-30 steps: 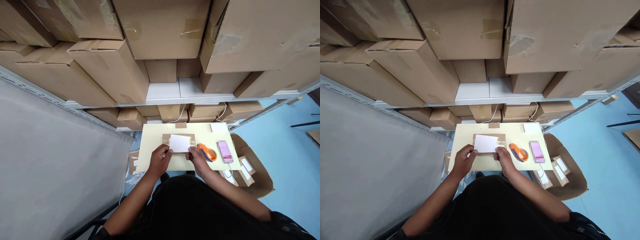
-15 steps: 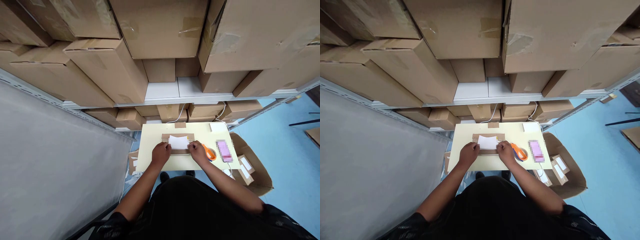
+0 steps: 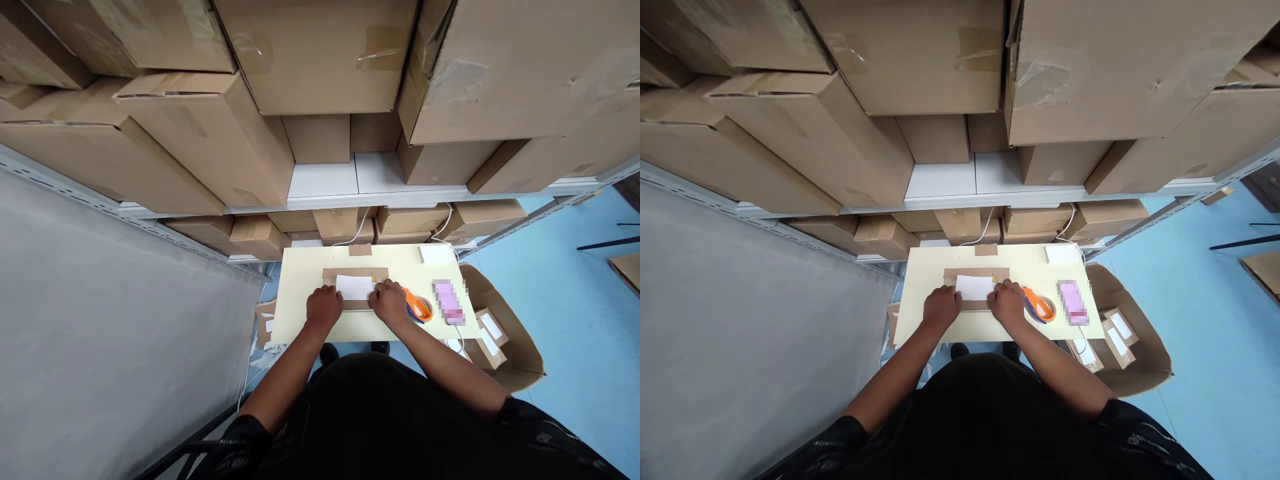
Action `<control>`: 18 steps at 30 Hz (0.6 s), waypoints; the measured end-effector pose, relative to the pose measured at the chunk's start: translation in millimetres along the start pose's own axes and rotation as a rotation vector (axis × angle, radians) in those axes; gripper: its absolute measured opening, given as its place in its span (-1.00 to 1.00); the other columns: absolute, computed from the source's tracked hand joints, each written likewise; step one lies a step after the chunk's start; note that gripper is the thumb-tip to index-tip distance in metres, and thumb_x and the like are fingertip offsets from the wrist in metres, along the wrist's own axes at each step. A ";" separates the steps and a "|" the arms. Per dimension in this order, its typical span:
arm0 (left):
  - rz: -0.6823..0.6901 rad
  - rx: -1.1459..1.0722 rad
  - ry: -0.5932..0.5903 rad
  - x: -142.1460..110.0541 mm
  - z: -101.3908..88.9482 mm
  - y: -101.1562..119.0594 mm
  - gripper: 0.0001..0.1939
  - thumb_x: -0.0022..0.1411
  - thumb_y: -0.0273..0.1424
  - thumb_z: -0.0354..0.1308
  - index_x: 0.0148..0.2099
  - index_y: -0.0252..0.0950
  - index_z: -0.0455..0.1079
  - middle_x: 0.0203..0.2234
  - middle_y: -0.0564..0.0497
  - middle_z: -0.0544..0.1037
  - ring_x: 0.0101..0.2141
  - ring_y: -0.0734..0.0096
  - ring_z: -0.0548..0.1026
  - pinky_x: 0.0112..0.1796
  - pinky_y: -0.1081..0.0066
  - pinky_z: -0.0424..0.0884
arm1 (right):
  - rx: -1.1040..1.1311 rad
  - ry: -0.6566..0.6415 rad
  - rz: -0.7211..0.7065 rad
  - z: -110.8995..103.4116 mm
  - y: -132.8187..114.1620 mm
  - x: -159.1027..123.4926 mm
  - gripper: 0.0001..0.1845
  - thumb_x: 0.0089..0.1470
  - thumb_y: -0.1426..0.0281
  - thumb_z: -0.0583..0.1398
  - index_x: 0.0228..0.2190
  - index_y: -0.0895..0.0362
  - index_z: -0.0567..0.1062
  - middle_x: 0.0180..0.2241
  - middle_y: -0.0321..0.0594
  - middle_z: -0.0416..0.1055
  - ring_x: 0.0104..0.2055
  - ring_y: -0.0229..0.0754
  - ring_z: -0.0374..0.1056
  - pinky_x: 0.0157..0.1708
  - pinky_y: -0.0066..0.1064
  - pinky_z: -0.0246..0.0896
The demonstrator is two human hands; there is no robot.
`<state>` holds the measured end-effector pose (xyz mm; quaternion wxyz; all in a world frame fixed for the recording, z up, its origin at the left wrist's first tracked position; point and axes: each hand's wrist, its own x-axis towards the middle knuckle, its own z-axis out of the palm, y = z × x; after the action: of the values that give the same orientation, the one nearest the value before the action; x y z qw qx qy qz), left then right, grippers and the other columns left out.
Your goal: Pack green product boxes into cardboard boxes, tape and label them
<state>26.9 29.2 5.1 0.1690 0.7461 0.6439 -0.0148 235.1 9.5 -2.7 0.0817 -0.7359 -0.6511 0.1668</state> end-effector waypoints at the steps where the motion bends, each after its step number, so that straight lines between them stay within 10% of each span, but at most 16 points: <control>1: -0.010 -0.004 -0.003 0.2 -0.3 0.0 -0.62 0.46 -0.31 -0.06 -0.05 -0.40 0.55 -0.17 -0.29 0.58 -0.11 -0.06 0.53 -0.16 0.16 0.35 | -0.010 0.002 -0.002 0.7 -0.3 0.1 -0.81 0.20 0.35 0.17 -0.40 0.13 0.55 -0.25 -0.02 0.45 -0.15 0.05 0.28 -0.22 -0.21 -0.02; 18: 0.015 -0.324 0.112 -9.4 -8.5 -24.9 -0.96 0.31 -0.43 0.09 -0.18 -0.22 0.36 -0.21 -0.05 0.50 -0.22 0.27 0.48 -0.22 0.32 0.35 | 0.192 0.133 -0.070 1.1 30.0 -2.1 -0.87 0.13 0.40 0.12 -0.37 0.10 0.49 -0.29 -0.10 0.39 -0.17 -0.01 0.25 -0.12 -0.25 0.12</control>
<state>-0.4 25.3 9.5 0.2510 0.7134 0.6407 0.1324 262.5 3.1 -13.6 0.2005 -0.7109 -0.6506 0.1762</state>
